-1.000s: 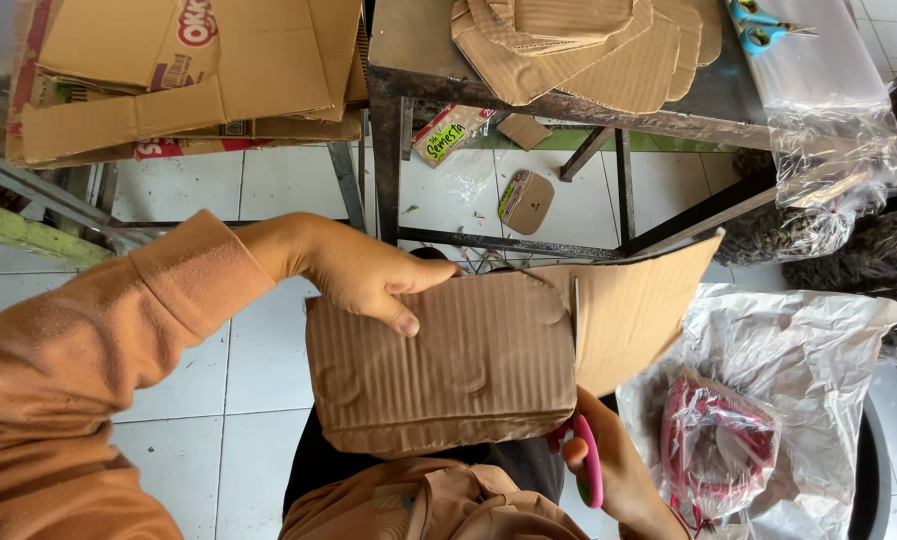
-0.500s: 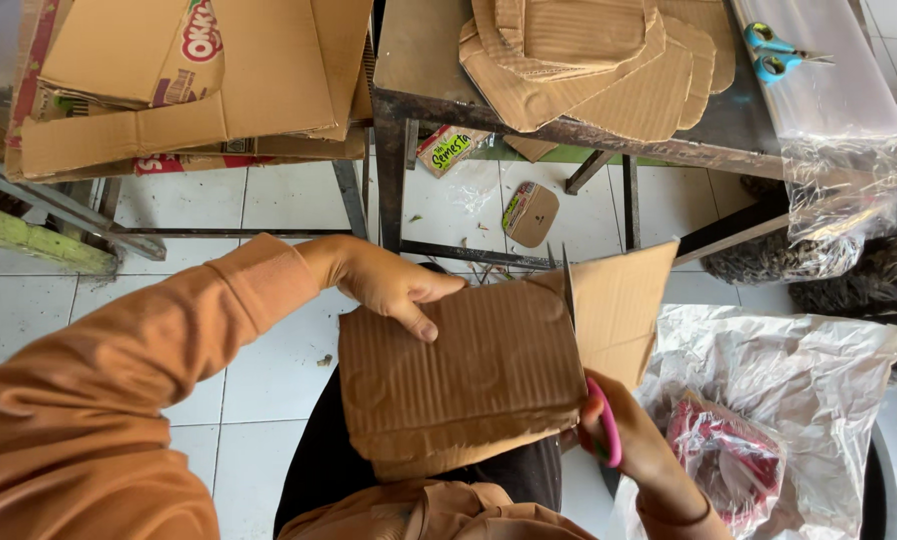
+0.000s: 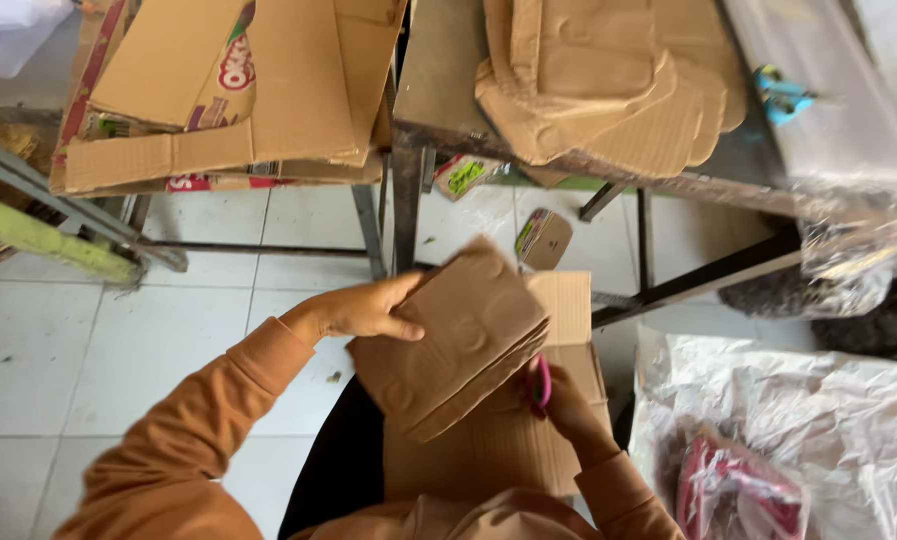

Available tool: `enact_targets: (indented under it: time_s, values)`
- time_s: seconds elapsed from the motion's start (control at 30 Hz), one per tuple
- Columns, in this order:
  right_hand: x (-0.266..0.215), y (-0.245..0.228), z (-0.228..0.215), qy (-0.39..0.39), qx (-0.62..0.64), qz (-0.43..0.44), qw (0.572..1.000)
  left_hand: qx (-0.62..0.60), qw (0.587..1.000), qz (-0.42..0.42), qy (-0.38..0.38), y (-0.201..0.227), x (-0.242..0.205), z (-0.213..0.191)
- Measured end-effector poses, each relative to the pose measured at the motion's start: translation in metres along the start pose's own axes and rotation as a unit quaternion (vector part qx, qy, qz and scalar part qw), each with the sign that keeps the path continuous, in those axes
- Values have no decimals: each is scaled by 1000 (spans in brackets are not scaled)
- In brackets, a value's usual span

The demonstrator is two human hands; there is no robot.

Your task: The person uses pink-handled scissors to cut a piece of corrugated cardboard into a rounded rectangular shape. They repeatedly trim the edges and place the finished pieces on a nearby table.

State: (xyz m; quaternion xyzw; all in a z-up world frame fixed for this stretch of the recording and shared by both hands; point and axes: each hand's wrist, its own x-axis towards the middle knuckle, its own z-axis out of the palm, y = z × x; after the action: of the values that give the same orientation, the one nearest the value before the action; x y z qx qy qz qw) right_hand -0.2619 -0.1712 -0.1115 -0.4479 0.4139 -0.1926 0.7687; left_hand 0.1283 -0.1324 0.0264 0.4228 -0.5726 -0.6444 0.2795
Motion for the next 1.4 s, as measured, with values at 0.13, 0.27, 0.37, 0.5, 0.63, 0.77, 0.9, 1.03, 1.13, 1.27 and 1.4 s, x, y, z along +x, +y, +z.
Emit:
enact_targets:
  time_s: [0.13,0.27,0.37,0.5,0.63,0.77,0.9,1.03,1.13,1.27,1.4]
  values:
    - [-33,-1,23,85,83,-85,989,219,948,-144,177,35,-7,35]
    - [-66,-19,55,157,160,-126,966,135,930,154,305,50,0,59]
    - [-83,-38,73,216,71,-275,934,83,907,209,357,44,13,82]
    - [-90,-76,83,288,24,-324,901,26,893,232,385,25,33,118]
    - [-95,-123,78,335,95,-362,865,-71,882,207,418,6,38,124]
    - [-67,-210,37,240,134,-528,803,-138,840,241,466,-8,19,114]
    - [11,-329,13,201,222,-524,797,-139,862,206,442,7,1,109]
    - [43,-370,41,281,58,-521,804,-115,879,198,419,31,-22,110]
    - [17,-335,78,244,44,-519,818,-72,884,183,423,46,-37,105]
    - [-39,-244,107,128,-70,-412,899,39,888,239,390,43,-45,94]
    - [-61,-202,113,145,-30,-405,902,-133,937,267,182,33,-42,68]
